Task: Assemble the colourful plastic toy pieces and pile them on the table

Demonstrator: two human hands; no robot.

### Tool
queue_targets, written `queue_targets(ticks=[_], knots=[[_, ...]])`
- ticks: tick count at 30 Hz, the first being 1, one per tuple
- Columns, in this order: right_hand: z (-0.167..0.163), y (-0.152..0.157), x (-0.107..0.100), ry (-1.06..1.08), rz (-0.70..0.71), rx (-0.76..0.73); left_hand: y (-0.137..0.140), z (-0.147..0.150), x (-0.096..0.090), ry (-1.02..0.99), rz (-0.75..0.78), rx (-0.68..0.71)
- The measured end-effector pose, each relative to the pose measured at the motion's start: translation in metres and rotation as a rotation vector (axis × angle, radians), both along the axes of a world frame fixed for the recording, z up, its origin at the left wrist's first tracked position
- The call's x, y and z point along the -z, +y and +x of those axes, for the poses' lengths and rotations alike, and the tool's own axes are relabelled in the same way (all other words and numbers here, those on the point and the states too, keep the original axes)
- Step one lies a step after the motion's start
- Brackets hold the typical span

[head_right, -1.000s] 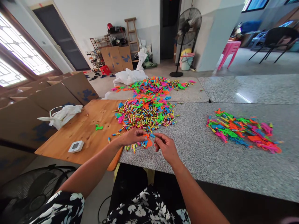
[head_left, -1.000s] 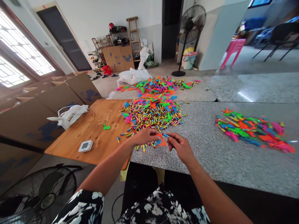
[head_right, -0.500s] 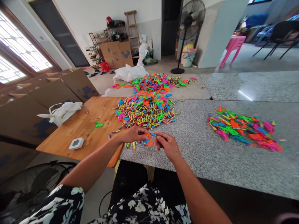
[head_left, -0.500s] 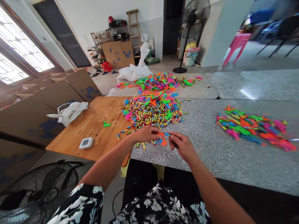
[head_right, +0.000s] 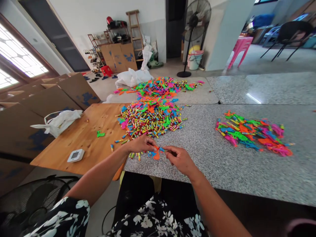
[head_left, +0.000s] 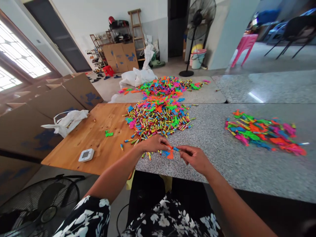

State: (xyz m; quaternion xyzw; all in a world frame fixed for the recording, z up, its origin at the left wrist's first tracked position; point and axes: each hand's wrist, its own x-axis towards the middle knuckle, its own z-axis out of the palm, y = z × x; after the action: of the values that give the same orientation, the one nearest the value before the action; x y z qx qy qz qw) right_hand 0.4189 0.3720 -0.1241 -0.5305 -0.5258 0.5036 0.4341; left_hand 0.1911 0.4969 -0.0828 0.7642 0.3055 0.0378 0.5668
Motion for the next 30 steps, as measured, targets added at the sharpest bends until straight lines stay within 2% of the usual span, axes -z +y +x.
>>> queue_targets(ticks=[5, 7, 9, 10, 12, 14, 15, 17, 19, 21, 23, 24, 26, 30], knots=[[0.013, -0.012, 0.013, 0.021, -0.131, 0.006, -0.004, 0.025, 0.030, -0.030, -0.069, 0.007], [0.028, -0.017, 0.021, 0.011, -0.200, -0.022, -0.005, 0.038, 0.039, 0.024, -0.015, 0.077], [0.055, -0.018, 0.031, -0.012, -0.289, 0.014, 0.000, 0.049, 0.043, 0.086, 0.100, 0.132], [0.072, -0.017, 0.036, -0.015, -0.325, 0.105, 0.007, 0.053, 0.043, 0.103, 0.166, 0.116], [0.111, -0.010, 0.046, 0.070, -0.325, 0.458, 0.030, 0.056, 0.039, 0.124, 0.305, 0.002], [0.145, -0.002, 0.052, 0.274, -0.174, 0.853, 0.062, 0.052, 0.032, 0.162, 0.456, -0.184], [0.156, 0.003, 0.053, 0.376, -0.090, 1.002, 0.080, 0.049, 0.029, 0.217, 0.530, -0.305], [0.162, 0.014, 0.056, 0.480, -0.011, 1.159, 0.115, 0.042, 0.026, 0.355, 0.669, -0.549], [0.146, 0.030, 0.060, 0.386, -0.070, 1.121, 0.142, 0.039, 0.028, 0.451, 0.825, -0.628], [0.116, 0.053, 0.066, 0.110, -0.132, 0.901, 0.160, 0.046, 0.032, 0.487, 0.981, -0.519], [0.084, 0.081, 0.071, -0.253, -0.112, 0.670, 0.169, 0.063, 0.037, 0.476, 1.071, -0.340], [0.070, 0.095, 0.072, -0.409, -0.074, 0.589, 0.173, 0.074, 0.040, 0.471, 1.087, -0.251], [0.050, 0.121, 0.072, -0.621, -0.045, 0.521, 0.180, 0.101, 0.044, 0.492, 1.091, -0.120], [0.040, 0.148, 0.068, -0.995, -0.178, 0.416, 0.199, 0.143, 0.050, 0.611, 1.059, -0.011]])
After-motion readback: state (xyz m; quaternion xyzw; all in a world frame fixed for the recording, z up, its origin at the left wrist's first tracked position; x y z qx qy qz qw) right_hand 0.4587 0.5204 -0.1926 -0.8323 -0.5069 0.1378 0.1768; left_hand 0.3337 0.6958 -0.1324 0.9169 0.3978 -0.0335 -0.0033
